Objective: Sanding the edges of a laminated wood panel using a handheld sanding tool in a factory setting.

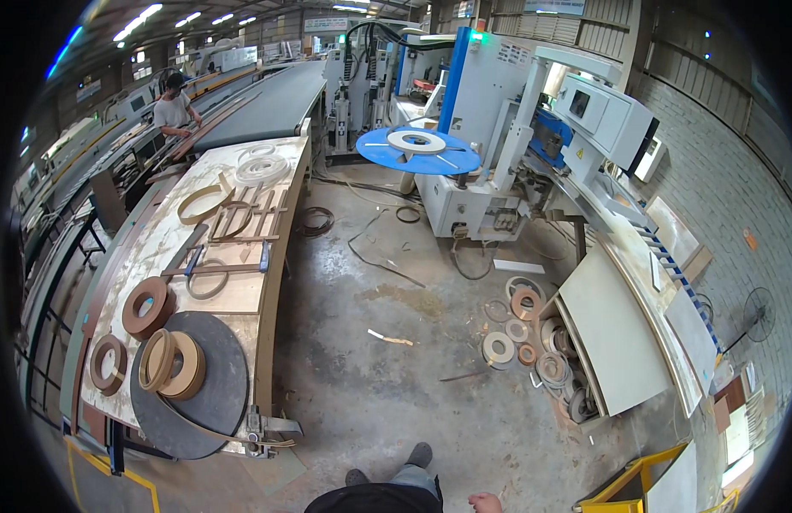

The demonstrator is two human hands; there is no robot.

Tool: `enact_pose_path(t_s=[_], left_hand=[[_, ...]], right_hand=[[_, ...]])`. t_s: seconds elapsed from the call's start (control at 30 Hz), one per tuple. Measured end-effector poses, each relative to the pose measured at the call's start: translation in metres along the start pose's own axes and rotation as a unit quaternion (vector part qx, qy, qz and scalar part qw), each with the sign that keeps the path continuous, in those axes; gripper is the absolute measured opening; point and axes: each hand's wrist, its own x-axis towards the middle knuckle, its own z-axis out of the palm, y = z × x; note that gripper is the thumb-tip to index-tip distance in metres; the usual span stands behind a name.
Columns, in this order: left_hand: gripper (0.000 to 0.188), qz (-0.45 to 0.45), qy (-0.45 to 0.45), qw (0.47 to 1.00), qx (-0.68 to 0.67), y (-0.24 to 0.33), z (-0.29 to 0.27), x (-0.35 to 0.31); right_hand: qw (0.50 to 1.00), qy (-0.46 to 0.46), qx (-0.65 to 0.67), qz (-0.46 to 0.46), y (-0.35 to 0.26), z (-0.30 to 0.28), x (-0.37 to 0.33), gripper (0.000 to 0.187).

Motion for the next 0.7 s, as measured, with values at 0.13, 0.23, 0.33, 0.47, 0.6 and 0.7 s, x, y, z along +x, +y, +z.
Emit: enact_pose_path(t_s=[0.13,0.23,0.33,0.47,0.6,0.7], left_hand=[[0.040,-0.009,0.001,1.000,0.018,0.021,-0.008,0.000],[0.040,-0.010,0.001,0.999,0.031,0.033,-0.016,0.006],[0.040,-0.011,-0.001,0.999,0.048,0.042,-0.022,0.010],[0.040,-0.022,-0.001,0.998,0.067,0.055,-0.026,0.006],[0.036,-0.004,0.020,0.998,0.057,0.038,-0.021,0.013],[0.035,0.063,0.066,0.994,0.052,0.014,-0.010,0.015]], right_hand=[[1.000,0.004,0.003,-0.018,-0.008,0.005,0.005,0.025],[1.000,-0.006,0.004,-0.019,-0.003,0.011,0.003,0.025],[1.000,-0.005,0.016,-0.007,0.010,0.019,-0.005,0.026],[0.999,-0.014,0.031,0.030,0.023,0.030,-0.017,0.026],[0.998,-0.011,0.037,0.044,0.038,0.035,-0.024,0.027],[0.998,-0.013,0.036,0.043,0.042,0.038,-0.025,0.027]])
